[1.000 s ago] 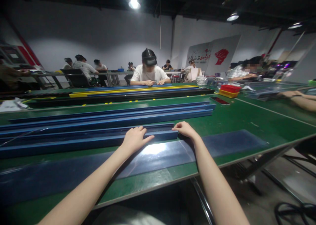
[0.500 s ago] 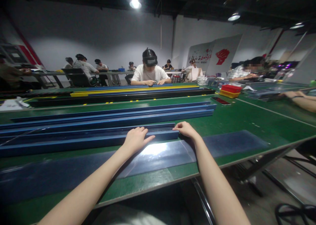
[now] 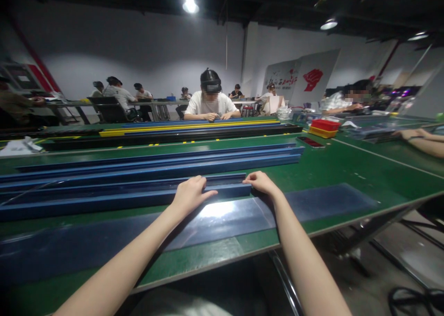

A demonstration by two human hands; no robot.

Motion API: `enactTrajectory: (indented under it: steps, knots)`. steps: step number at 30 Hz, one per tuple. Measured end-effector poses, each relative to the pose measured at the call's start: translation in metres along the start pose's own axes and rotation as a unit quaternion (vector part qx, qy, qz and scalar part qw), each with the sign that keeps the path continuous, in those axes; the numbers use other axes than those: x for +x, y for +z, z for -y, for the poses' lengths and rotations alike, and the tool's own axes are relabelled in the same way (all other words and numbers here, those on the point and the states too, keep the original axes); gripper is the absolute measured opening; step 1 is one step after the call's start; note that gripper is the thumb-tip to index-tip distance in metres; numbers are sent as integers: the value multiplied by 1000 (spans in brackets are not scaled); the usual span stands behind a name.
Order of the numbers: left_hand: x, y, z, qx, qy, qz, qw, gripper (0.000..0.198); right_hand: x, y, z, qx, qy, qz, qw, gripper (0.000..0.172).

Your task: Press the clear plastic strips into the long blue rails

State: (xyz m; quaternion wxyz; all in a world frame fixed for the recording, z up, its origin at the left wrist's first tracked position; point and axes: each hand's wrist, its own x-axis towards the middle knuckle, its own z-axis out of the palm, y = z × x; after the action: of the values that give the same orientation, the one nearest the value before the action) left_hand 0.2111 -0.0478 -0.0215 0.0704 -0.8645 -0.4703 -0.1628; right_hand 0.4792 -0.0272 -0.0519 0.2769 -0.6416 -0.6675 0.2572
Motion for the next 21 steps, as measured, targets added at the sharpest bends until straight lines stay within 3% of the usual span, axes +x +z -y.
enactTrajectory:
  steps: [21]
  knots:
    - [-4, 11, -3, 15, 43, 3, 999, 33, -1, -1, -3, -7, 5, -5, 1000, 37]
